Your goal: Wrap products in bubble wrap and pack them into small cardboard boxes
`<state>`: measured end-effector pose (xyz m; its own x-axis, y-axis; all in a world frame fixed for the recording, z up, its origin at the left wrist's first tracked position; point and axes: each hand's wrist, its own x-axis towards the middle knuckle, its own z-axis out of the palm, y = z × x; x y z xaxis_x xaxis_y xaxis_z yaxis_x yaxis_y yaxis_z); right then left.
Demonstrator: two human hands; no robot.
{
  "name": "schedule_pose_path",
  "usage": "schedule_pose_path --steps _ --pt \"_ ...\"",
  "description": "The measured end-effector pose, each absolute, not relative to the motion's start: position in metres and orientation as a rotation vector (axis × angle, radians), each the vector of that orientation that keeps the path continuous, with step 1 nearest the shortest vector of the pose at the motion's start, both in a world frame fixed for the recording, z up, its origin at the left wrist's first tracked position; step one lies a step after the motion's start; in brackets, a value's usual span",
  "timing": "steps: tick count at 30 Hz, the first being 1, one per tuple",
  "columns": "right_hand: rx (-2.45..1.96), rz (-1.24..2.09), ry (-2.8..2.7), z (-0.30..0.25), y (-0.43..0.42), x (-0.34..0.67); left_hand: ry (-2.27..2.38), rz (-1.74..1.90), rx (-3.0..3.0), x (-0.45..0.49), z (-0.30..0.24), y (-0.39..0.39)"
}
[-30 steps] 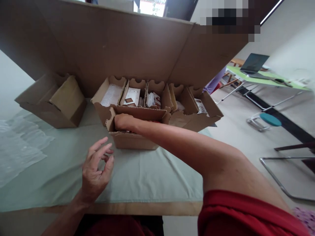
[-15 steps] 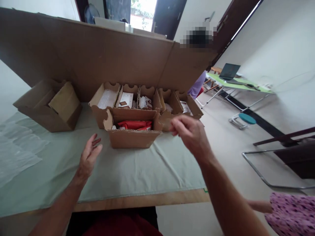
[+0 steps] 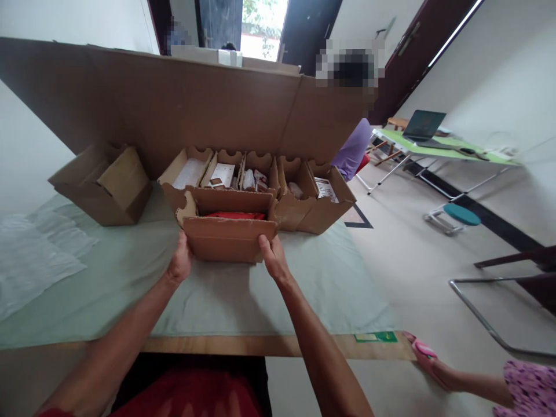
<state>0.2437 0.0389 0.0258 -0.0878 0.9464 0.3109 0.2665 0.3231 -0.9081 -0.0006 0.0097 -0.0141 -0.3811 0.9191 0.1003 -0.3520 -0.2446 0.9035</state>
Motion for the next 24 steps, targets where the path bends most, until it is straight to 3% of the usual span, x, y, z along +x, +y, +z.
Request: schedule_pose_path --steps 11,24 --pt "-1.021 0.733 -1.596 0.081 0.002 0.227 0.936 1.899 0.879 -0.015 0.06 -0.04" --pt "-0.96 0.79 -1.7 0.105 -0.002 0.216 0.946 1.943 0.885 -0.022 0.083 -0.069"
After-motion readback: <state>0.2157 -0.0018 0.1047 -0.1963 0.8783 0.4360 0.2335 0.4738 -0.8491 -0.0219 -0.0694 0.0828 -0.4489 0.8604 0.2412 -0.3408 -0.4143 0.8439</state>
